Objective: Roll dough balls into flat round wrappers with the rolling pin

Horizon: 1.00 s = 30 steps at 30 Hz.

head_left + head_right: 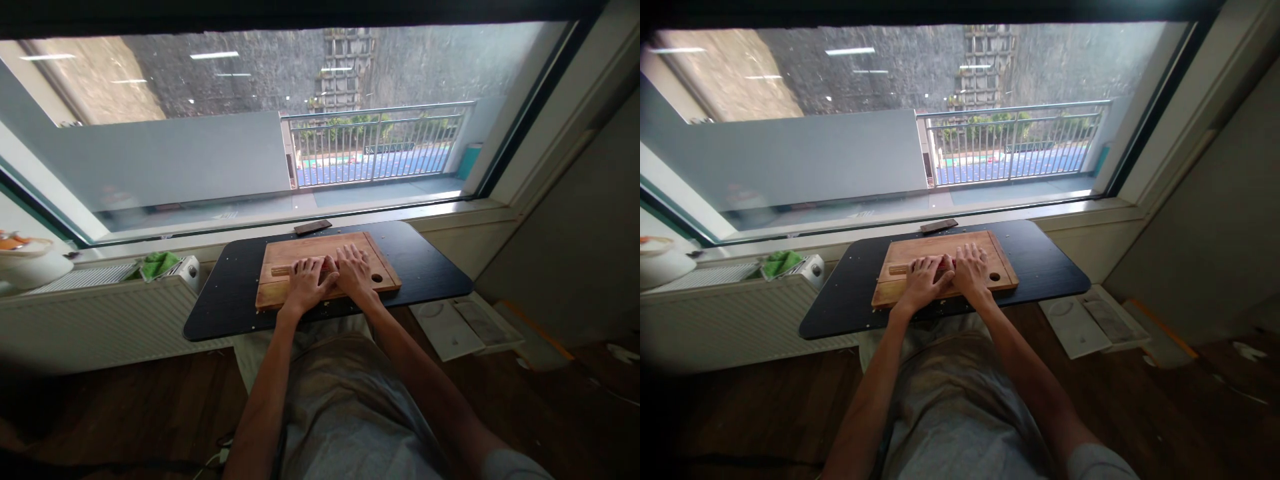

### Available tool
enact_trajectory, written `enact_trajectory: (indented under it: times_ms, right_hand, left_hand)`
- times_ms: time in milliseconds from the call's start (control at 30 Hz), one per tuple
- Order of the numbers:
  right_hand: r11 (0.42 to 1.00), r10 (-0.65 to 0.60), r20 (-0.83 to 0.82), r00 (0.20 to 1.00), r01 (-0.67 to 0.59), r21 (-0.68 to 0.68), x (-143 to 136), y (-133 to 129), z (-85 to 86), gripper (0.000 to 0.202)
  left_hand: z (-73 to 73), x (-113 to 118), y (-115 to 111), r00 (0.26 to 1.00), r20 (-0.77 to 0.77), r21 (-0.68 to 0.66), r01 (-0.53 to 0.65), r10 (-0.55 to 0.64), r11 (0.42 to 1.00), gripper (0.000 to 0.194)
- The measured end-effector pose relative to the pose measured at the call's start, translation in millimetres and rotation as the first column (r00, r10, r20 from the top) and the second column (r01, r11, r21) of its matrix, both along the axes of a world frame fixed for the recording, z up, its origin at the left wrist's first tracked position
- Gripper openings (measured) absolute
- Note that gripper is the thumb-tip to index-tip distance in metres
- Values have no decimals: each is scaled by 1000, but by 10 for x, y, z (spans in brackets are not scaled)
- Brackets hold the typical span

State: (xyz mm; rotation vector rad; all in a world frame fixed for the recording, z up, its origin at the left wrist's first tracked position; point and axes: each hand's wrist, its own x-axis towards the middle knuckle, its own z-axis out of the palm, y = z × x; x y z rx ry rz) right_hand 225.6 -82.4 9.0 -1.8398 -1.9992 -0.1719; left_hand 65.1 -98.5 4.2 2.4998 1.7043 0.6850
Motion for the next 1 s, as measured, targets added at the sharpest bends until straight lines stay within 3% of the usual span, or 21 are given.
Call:
enact_trajectory:
  times_ms: [233,433,733,1000]
  right_hand:
    - [999,-9,-31,999,10,39,2,-155,-6,61]
    - [998,8,-26,1000,-6,63,30,-252,-33,59]
    - [999,7,-5,1000,-7,52,16,-71,-13,56]
    - [999,49,80,996,-50,14,47,147,121,49]
  left_hand:
    - [-15,-71,-83,1000,14,25,-3,3,1000,52]
    - [-79,-187,-113,996,-54,4,-76,76,997,54]
    - [-17,-253,119,992,-106,-7,-75,74,997,53]
    - [-24,-311,357,985,-149,2,-93,92,996,51]
